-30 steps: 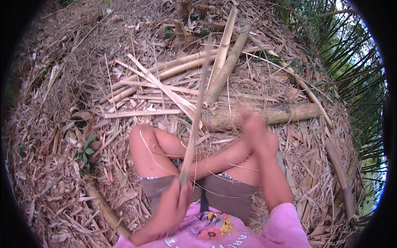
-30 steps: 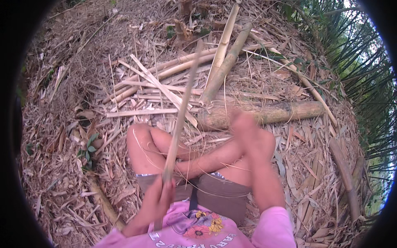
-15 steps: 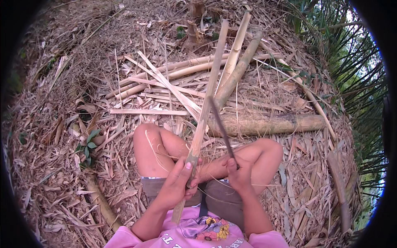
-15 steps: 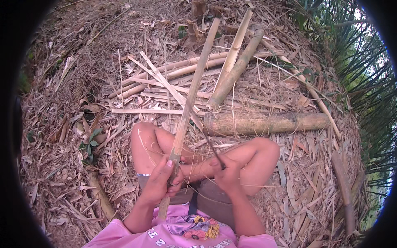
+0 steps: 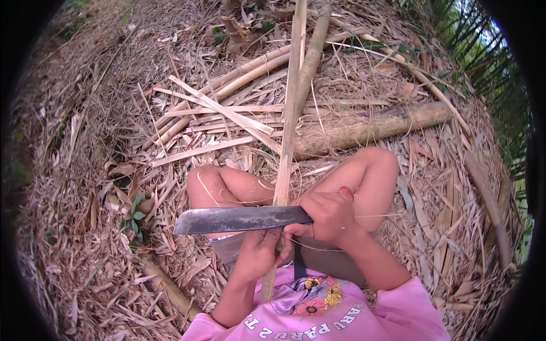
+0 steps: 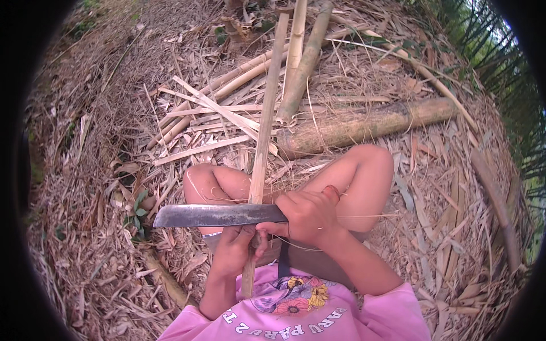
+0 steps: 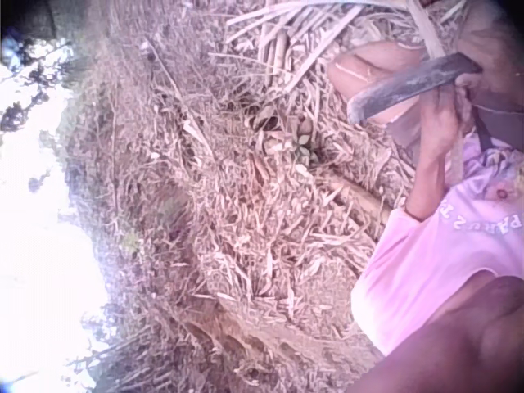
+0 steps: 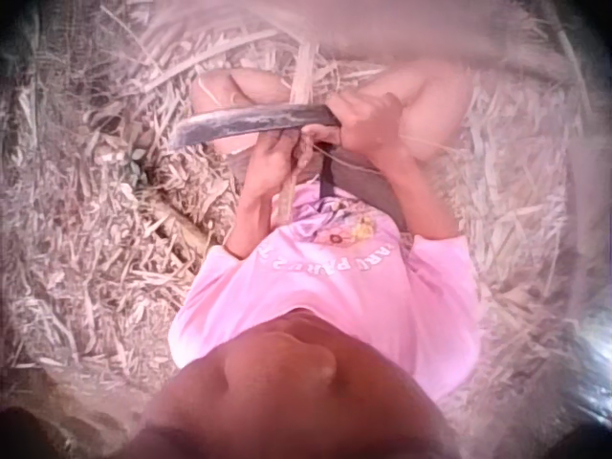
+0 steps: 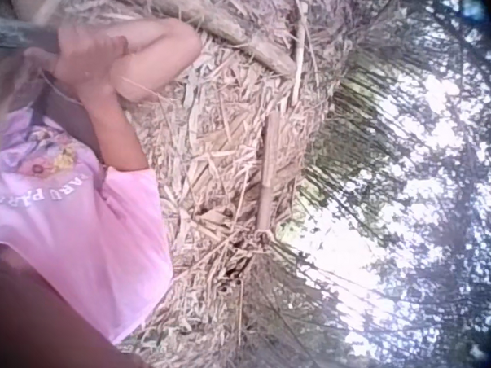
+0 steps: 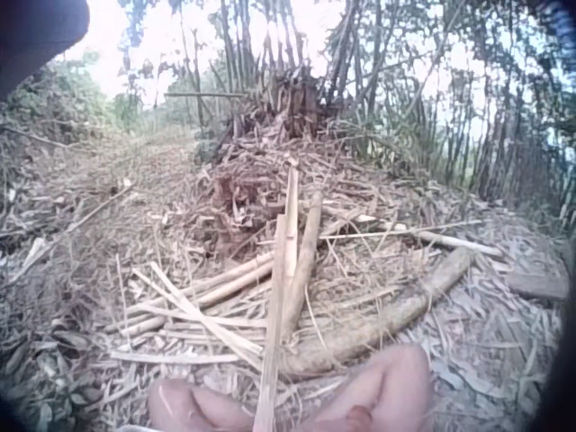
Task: The person shaves a piece of bamboo using a knife. They peel away long thin strips and smooth the surface of the bamboo stalk.
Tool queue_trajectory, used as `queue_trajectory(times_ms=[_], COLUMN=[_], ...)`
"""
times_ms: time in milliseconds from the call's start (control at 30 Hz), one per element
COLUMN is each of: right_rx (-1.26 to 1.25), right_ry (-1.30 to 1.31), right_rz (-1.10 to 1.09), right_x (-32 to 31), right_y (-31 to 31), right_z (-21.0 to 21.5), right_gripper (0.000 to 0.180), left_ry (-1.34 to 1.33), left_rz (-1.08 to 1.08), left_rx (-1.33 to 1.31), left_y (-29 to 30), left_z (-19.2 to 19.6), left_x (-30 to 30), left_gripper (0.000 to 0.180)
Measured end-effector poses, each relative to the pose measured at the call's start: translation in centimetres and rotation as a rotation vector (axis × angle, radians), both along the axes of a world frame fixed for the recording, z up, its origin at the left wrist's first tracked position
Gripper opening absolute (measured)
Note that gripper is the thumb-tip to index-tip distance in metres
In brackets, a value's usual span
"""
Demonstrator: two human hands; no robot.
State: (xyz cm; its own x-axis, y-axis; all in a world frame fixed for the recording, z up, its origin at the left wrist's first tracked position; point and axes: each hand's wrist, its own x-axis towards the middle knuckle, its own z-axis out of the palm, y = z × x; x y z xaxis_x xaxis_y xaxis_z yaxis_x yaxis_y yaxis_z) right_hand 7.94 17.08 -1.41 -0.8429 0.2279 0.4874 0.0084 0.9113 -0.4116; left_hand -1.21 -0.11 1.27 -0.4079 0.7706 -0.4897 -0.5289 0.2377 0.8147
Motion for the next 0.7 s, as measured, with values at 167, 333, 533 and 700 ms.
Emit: queue_trajectory(times_ms=[167, 333, 533, 700], right_rx=[-0.006, -0.054, 0.037, 0.149], right_ry=[0.018, 0.011, 0.098, 0.109], right_rz=[-0.014, -0.004, 0.116, 0.051], right_x=[0.0, -0.3, -1.3, -1.9], right_y=[0.4, 0.7, 2.4, 4.2], right_z=[-0.3, -0.3, -0.2, -1.2], right_gripper=[0.062, 0.062, 0.061, 0.060], left_ry=[0.116, 0.184, 0.224, 0.281], left_rz=[0.032, 0.088, 0.005, 0.040], left_rx=[0.025, -0.002, -0.036, -0.026], left_y=[0.3, 0.6, 0.1, 0.7], left_z=[0.8, 1.7, 2.1, 2.2], left_x=[1.5, 1.8, 1.6, 1.4], left_gripper=[0.023, 0.023, 0.024, 0.023])
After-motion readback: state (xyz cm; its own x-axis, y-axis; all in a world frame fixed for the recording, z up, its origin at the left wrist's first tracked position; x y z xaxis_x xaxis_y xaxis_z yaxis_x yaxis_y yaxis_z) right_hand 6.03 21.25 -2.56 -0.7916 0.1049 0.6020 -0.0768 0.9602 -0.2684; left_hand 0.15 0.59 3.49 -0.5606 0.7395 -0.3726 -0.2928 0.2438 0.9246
